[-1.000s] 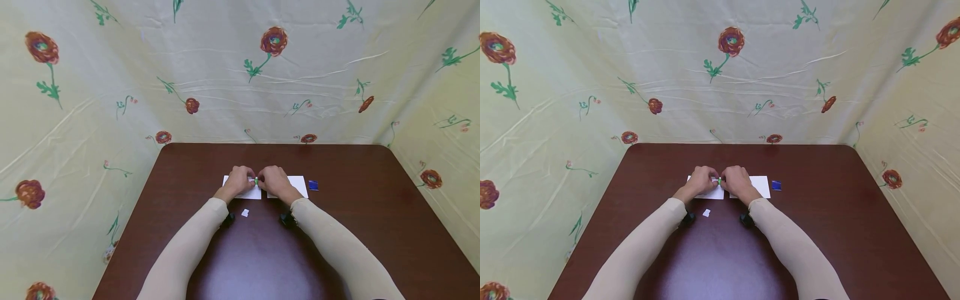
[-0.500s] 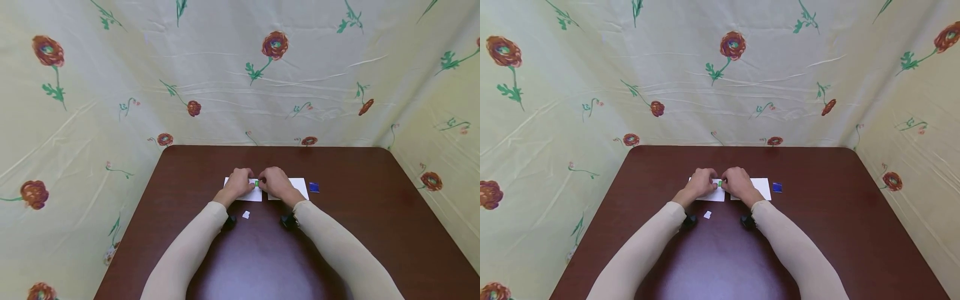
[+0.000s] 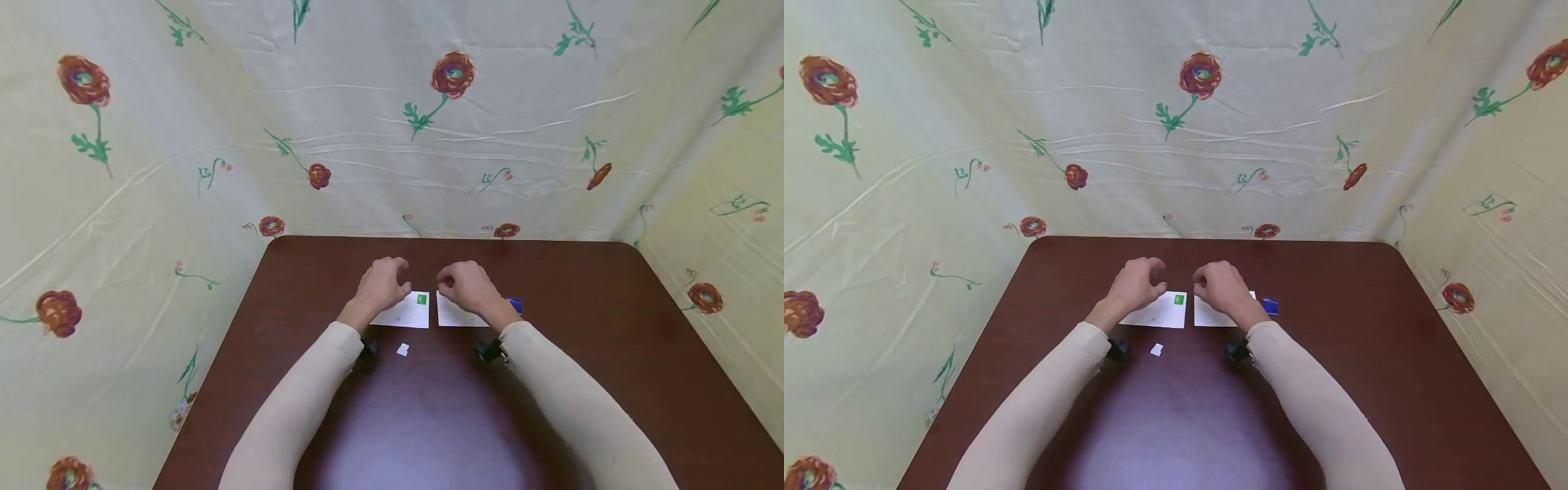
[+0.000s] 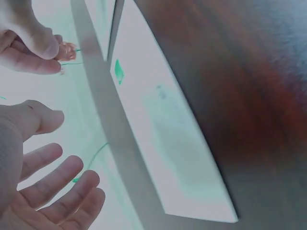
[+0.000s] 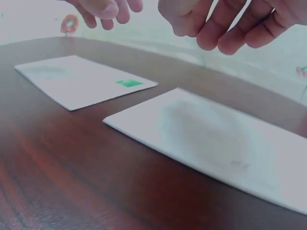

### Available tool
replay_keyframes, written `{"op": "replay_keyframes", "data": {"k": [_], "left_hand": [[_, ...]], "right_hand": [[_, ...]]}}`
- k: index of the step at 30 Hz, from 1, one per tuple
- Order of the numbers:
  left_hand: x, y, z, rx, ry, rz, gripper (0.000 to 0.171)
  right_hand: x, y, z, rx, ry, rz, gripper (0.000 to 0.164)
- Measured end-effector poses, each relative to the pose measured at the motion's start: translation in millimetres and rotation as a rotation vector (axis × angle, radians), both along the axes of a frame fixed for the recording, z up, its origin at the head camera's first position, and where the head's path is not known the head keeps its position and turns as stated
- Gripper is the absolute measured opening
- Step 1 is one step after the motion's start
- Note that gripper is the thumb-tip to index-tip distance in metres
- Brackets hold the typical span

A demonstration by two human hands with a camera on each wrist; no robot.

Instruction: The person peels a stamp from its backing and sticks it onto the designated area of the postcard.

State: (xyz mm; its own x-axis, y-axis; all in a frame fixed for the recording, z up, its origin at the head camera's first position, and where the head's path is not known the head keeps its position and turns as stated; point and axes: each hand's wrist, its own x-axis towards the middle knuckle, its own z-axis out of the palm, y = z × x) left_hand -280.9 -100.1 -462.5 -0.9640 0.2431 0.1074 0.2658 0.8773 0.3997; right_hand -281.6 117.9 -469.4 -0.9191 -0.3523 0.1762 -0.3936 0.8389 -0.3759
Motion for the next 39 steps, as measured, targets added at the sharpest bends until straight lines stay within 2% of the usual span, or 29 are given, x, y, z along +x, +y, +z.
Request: {"op": "replay_keyframes", "data": {"k": [7, 11, 18, 22, 25, 32, 39], "left_hand": [[1.9, 3, 13.4, -0.009, 0.046, -0.031, 0.051], [3.9, 9, 19.5, -0.022, 0.072, -0.074, 0.057], [4.4, 20, 21.2, -0.093, 0.104, -0.182, 0.067], [3.9, 27, 20.1, -0.14, 0.114, -0.215, 0.072], [4.5, 31, 18.8, -0.173, 0.081, -0.229, 0.077], [9.7, 37, 11.8, -0.226, -0.053, -0.253, 0.081], [12.1, 45, 0.6, -0.279, -0.091, -0.274, 0.083]], "right_hand": [[1.4, 19, 19.5, 0.006, -0.004, -0.009, 0.021], [2.4, 30, 29.4, 0.003, -0.021, -0.024, 0.025], [4.9, 47, 39.8, 0.006, -0.035, -0.054, 0.031], [6.1, 56, 43.3, 0.03, -0.049, -0.075, 0.035], [7.5, 63, 45.2, 0.048, -0.068, -0.092, 0.038], [9.4, 79, 43.6, 0.066, -0.128, -0.123, 0.041], [10.5, 93, 40.0, 0.108, -0.153, -0.104, 0.036]]}}
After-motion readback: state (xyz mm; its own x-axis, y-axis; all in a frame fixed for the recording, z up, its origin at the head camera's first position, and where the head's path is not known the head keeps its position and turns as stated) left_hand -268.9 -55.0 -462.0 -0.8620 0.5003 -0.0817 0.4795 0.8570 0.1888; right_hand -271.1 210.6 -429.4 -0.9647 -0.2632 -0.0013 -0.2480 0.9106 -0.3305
